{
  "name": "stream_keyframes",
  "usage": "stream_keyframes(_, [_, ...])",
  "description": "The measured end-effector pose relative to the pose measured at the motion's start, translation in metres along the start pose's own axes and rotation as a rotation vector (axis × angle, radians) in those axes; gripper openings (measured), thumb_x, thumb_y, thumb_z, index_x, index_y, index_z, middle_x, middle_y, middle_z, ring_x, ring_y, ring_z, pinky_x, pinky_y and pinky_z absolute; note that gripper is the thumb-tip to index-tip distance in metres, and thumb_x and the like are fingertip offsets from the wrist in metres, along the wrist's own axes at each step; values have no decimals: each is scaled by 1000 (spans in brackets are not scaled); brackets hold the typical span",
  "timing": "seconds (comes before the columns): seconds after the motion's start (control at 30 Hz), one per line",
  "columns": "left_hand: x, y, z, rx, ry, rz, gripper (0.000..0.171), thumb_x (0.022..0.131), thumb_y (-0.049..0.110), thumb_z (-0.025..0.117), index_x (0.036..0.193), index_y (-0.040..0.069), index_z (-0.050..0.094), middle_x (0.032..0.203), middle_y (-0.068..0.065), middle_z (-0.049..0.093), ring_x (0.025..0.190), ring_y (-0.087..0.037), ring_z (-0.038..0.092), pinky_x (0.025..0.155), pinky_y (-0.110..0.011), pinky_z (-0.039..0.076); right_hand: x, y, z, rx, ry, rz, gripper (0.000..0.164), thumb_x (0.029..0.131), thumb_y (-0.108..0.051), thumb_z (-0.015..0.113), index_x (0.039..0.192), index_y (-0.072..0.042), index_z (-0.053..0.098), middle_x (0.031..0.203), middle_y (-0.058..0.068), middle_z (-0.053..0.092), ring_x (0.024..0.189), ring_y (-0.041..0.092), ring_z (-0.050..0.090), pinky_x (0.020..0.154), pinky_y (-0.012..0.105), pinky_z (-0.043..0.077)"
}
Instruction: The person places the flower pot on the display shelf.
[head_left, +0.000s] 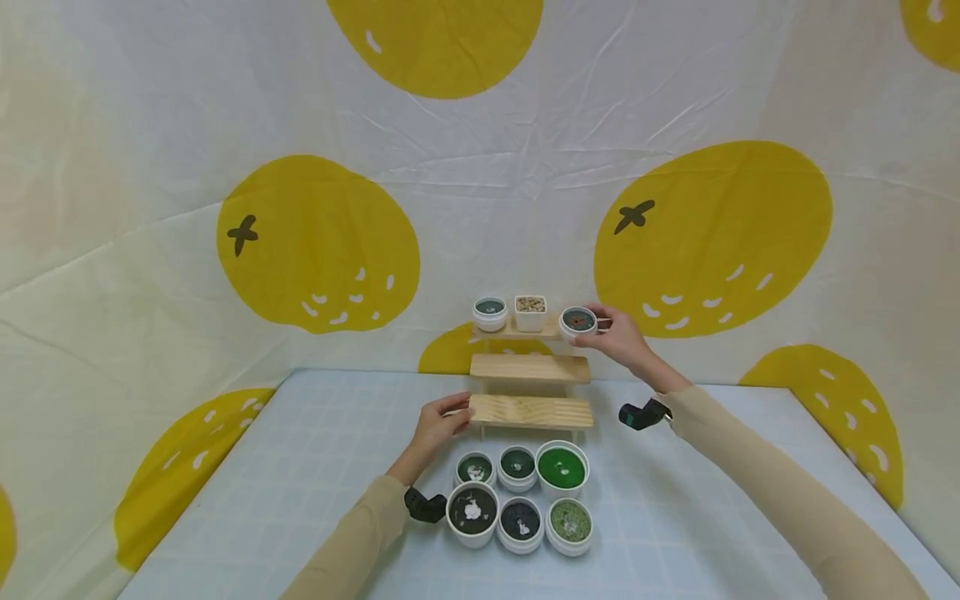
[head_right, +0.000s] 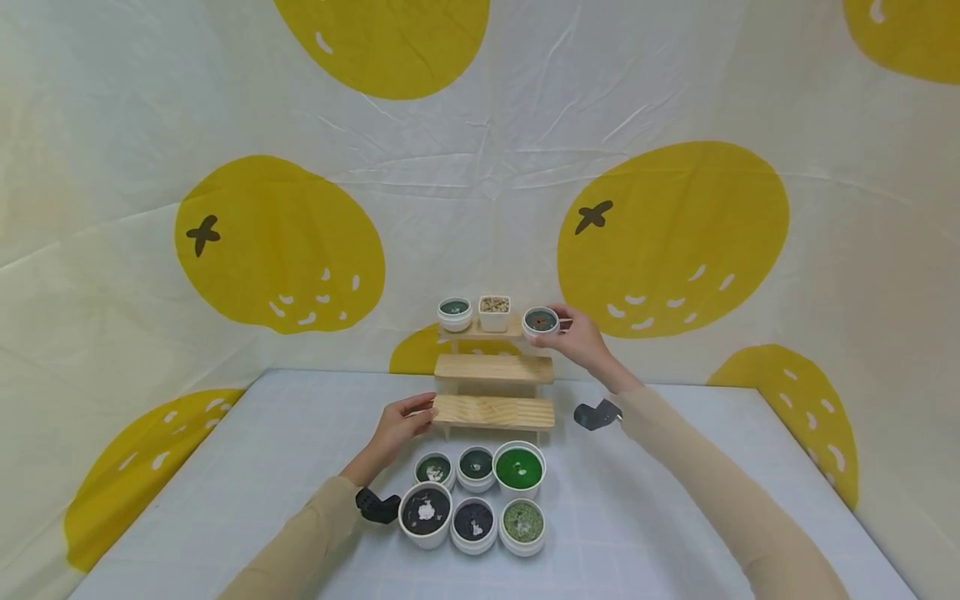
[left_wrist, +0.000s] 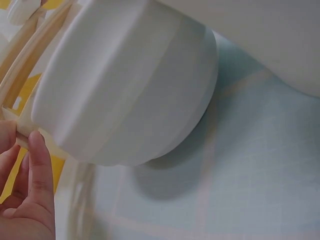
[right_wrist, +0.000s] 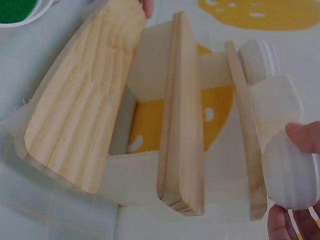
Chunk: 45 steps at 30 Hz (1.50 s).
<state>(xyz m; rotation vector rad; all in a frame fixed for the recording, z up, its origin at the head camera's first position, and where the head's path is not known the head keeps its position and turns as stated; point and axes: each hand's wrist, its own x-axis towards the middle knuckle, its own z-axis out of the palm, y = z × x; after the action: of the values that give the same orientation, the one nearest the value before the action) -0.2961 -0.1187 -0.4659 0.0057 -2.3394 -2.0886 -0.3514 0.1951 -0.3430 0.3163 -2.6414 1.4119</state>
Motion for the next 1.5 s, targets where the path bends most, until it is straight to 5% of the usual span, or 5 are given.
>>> stream_keyframes(0.37, [1,-4,-1,4,-9,8,39,88,8,67,126,-2,61,118,-24,63,77,-7,64,74,-28,60,5,-3,4,87,21,14,67,80,-21,77,135,0,45,132,21,52,117,35,52,101,47,47])
stream_keyframes(1.5, [0,-1,-1,-2,-23,12,39,89,5,66,126,-5,59,117,-27,62,74,-7,62,74,-32,61,8,1,10,172,98,8,66,84,-19,74,139,1,45,136,23,53,122,37,53,105,47,46])
